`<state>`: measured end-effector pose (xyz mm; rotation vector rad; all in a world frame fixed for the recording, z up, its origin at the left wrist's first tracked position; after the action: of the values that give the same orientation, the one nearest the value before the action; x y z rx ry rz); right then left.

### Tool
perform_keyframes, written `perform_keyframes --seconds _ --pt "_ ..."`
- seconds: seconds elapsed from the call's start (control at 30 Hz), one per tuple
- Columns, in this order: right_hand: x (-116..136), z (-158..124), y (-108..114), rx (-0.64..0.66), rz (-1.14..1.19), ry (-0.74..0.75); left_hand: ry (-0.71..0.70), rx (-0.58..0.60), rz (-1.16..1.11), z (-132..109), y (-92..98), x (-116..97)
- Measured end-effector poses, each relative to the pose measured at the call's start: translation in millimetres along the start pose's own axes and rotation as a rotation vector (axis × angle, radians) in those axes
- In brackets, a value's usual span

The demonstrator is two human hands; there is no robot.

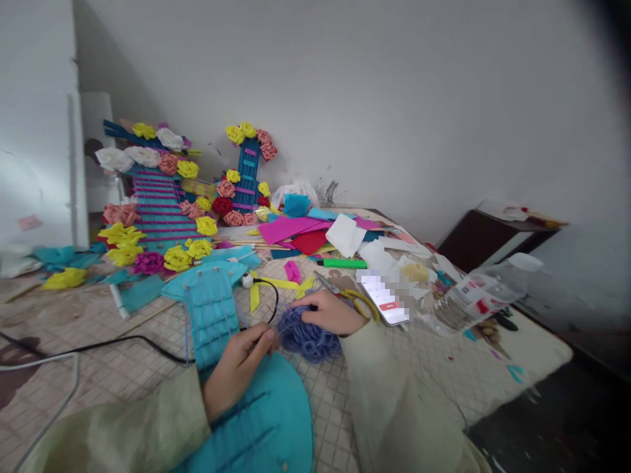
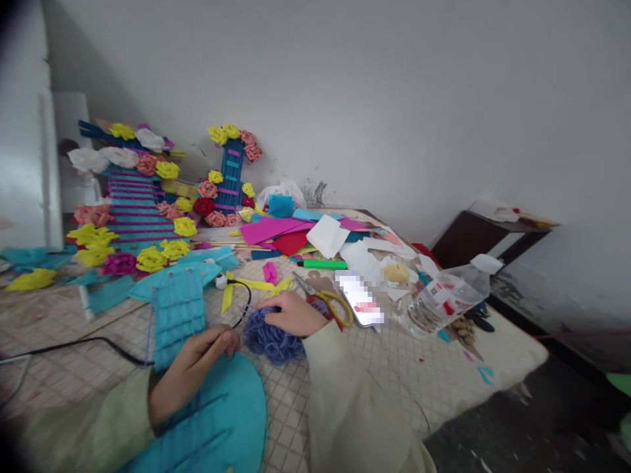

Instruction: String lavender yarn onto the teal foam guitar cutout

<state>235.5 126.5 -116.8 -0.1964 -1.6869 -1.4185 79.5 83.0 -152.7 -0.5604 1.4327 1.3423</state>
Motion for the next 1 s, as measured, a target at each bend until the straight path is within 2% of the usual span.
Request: perform_keyframes --seconds 0.17,0.27,0.43,0.5,0.57,0.63,0.73,0.8,0.83,0.9,0.93,1.0 --pt "-4.8 5.3 -9.4 -0.126 -0.054 -0.008 0.009 0.005 -0.001 0.6 -0.6 -0.7" --pt "-7.6 7.8 -7.0 -0.231 -0.089 0.003 0.011 0.009 -0.003 -0.9 -0.8 -0.5" --pt "-38.1 7.5 25.8 -0.519 -0.093 -0.115 -0.020 0.021 -0.022 -6.8 -0.3 0.6" --pt "-53.7 5.3 38.4 -0.559 -0.064 -0.172 -0.023 0.006 -0.035 -7.9 0.4 2.3" --pt "-63.6 1.9 46.0 -0.500 -0.017 -0.194 -0.013 -0.021 -0.039 -7.4 1.6 4.3" --pt "-63.6 -3.4 48.9 -0.338 0.045 -0.174 -0.002 -0.042 -0.034 -5.7 2.6 5.3" --pt "-42.8 -15.6 50.0 -0.020 0.134 -0.083 0.003 -0.050 -0.012 -2.5 2.7 4.1" --pt "-17.0 -20.8 50.4 0.101 0.185 0.048 0.001 -0.041 0.008 -0.9 1.7 2.6" --pt "-2.6 -20.7 50.1 0.099 0.207 0.131 0.000 -0.033 0.018 -0.5 1.0 2.0" --pt "23.5 -15.1 44.8 0.012 0.215 0.285 -0.003 -0.012 0.033 -0.6 -0.5 1.1" --pt "32.9 -10.2 36.9 -0.004 0.195 0.328 -0.004 -0.002 0.040 -1.1 -1.2 0.9" --pt "41.4 1.4 13.3 0.063 0.092 0.326 -0.007 0.014 0.052 -2.6 -2.0 0.7"
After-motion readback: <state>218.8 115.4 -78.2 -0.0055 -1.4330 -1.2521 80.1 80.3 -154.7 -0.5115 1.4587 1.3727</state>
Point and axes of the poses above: each hand's wrist, its own z-axis towards the middle knuckle, its own y-axis out of the back of the hand, x = y × z, the point moved 5 cm from there along z, towards the middle knuckle, and after that the axes turned 4 degrees about z, right-handed, at the moved point
